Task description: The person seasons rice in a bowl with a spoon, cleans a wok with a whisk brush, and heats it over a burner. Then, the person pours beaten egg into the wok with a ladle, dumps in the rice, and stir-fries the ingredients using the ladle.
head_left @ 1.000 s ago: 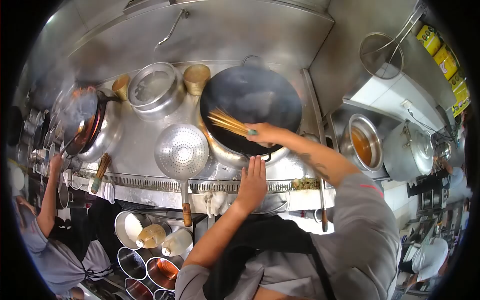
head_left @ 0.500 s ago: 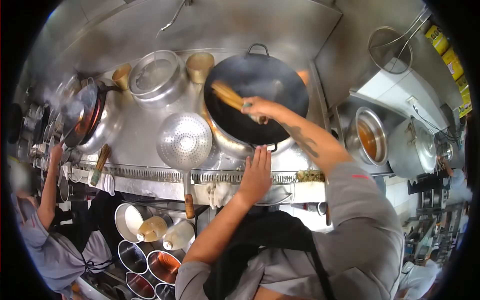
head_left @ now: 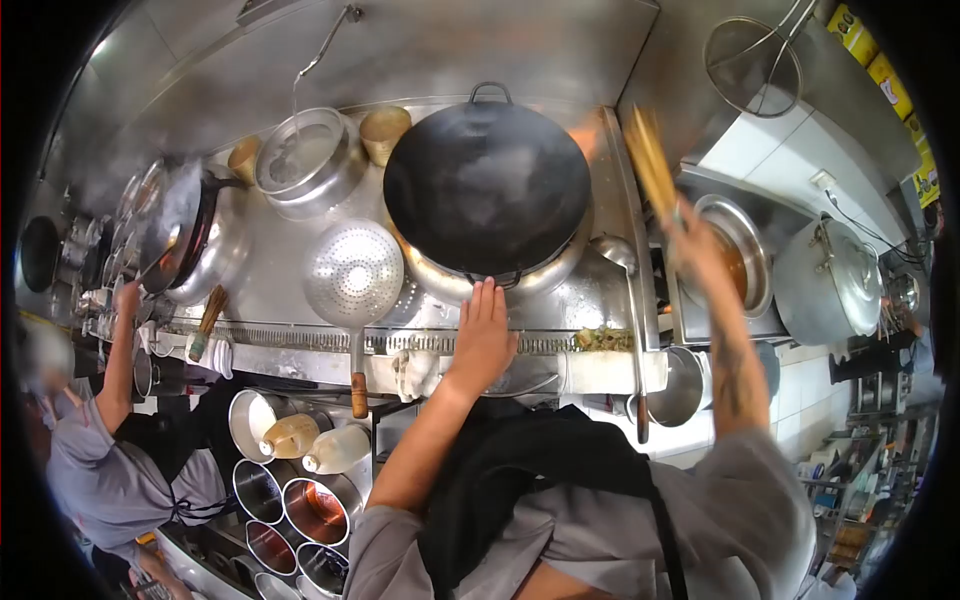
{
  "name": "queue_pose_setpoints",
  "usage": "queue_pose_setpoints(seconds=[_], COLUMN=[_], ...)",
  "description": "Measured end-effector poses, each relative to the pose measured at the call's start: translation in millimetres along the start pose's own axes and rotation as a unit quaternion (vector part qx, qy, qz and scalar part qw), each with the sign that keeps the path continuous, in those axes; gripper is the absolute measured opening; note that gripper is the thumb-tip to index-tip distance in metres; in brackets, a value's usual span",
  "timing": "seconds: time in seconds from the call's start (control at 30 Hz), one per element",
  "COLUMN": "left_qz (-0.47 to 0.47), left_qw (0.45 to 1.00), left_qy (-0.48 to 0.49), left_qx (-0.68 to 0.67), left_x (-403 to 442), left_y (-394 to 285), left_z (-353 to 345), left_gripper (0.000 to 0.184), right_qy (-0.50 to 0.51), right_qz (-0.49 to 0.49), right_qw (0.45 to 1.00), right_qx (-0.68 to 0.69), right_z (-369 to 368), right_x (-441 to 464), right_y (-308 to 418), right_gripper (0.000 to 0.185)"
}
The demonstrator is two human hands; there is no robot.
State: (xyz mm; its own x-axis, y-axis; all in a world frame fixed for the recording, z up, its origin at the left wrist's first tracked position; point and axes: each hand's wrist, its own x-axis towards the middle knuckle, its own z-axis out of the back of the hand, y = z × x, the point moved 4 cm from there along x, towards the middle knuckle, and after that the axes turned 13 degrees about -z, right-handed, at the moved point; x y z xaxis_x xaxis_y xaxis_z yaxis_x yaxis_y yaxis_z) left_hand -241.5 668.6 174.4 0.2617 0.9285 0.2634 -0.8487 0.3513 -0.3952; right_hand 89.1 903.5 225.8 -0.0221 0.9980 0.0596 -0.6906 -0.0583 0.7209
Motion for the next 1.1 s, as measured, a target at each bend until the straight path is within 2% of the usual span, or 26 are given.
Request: queue_pose_setpoints(seconds=[0.03,0.1,0.13,0.2,0.23,0.27,0.3,0.33,0.4,0.5,0.57,0.63,0.7,0.77,0.83,0.9,0.97,1.0,1.03,1.1], left_qz=[-0.005,-0.011,-0.011,-0.011,-0.03,-0.05,-0.071,-0.042,-0.056,-0.075,-0.08,-0.082,-0.072,-0.063,-0.048,-0.045,-0.046,-0.048,-0.048,-0.049], left_qw=[1.0,1.0,0.999,0.998,0.996,0.992,0.987,0.988,0.989,0.982,0.981,0.985,0.991,0.991,0.99,0.992,0.993,0.993,0.993,0.994], left_qy=[-0.008,-0.024,-0.033,-0.048,-0.079,-0.108,-0.136,-0.147,-0.138,-0.173,-0.174,-0.146,-0.116,-0.112,-0.132,-0.114,-0.108,-0.106,-0.104,-0.1], left_qx=[0.0,-0.001,0.008,0.024,0.029,0.034,0.039,0.008,0.008,-0.011,-0.023,-0.029,0.001,0.021,0.022,0.012,-0.006,0.007,0.008,0.005], left_x=[-2,-6,-4,5,11,19,27,37,49,55,53,56,54,57,54,55,53,52,53,52], left_y=[-4,-14,-16,-18,-16,-9,-2,8,23,28,30,33,31,29,21,28,33,34,37,40], left_z=[2,5,6,9,9,6,3,-1,-12,-19,-20,-16,-24,-25,-19,-20,-19,-19,-19,-21], left_gripper=[0.072,0.071,0.069,0.064,0.06,0.056,0.052,0.028,0.016,0.017,0.02,0.019,0.018,0.016,0.015,0.013,0.013,0.014,0.014,0.014], right_qy=[0.018,0.131,0.133,0.221,0.173,0.163,0.169,0.174,0.216,0.197,0.143,0.057,-0.008,-0.071,0.023,-0.097,0.042,0.181,0.228,0.309], right_qz=[-0.046,-0.142,-0.173,-0.298,-0.196,-0.164,-0.188,-0.212,-0.36,-0.258,-0.138,0.003,0.099,0.116,-0.046,0.075,-0.101,-0.081,-0.006,0.057], right_qw=[0.998,0.967,0.967,0.907,0.951,0.955,0.945,0.935,0.872,0.898,0.938,0.988,0.995,0.989,0.998,0.991,0.994,0.98,0.968,0.946], right_qx=[0.023,0.166,0.128,0.2,0.163,0.186,0.206,0.226,0.251,0.296,0.282,0.143,0.033,-0.054,-0.024,0.053,0.017,0.031,-0.107,-0.075], right_z=[-13,-49,-67,-83,-101,-108,-106,-104,-69,-46,-26,-12,5,-12,-40,-134,-188,-233,-270,-296], right_x=[-46,-127,-156,-202,-203,-202,-203,-204,-199,-166,-125,-61,-5,69,102,181,124,118,99,26], right_y=[-20,-69,-94,-109,-133,-141,-137,-132,-77,-54,-30,-8,49,72,120,87,149,147,158,187], right_gripper=[0.065,0.067,0.066,0.061,0.058,0.057,0.056,0.055,0.054,0.055,0.058,0.06,0.062,0.059,0.056,0.038,0.032,0.032,0.033,0.038])
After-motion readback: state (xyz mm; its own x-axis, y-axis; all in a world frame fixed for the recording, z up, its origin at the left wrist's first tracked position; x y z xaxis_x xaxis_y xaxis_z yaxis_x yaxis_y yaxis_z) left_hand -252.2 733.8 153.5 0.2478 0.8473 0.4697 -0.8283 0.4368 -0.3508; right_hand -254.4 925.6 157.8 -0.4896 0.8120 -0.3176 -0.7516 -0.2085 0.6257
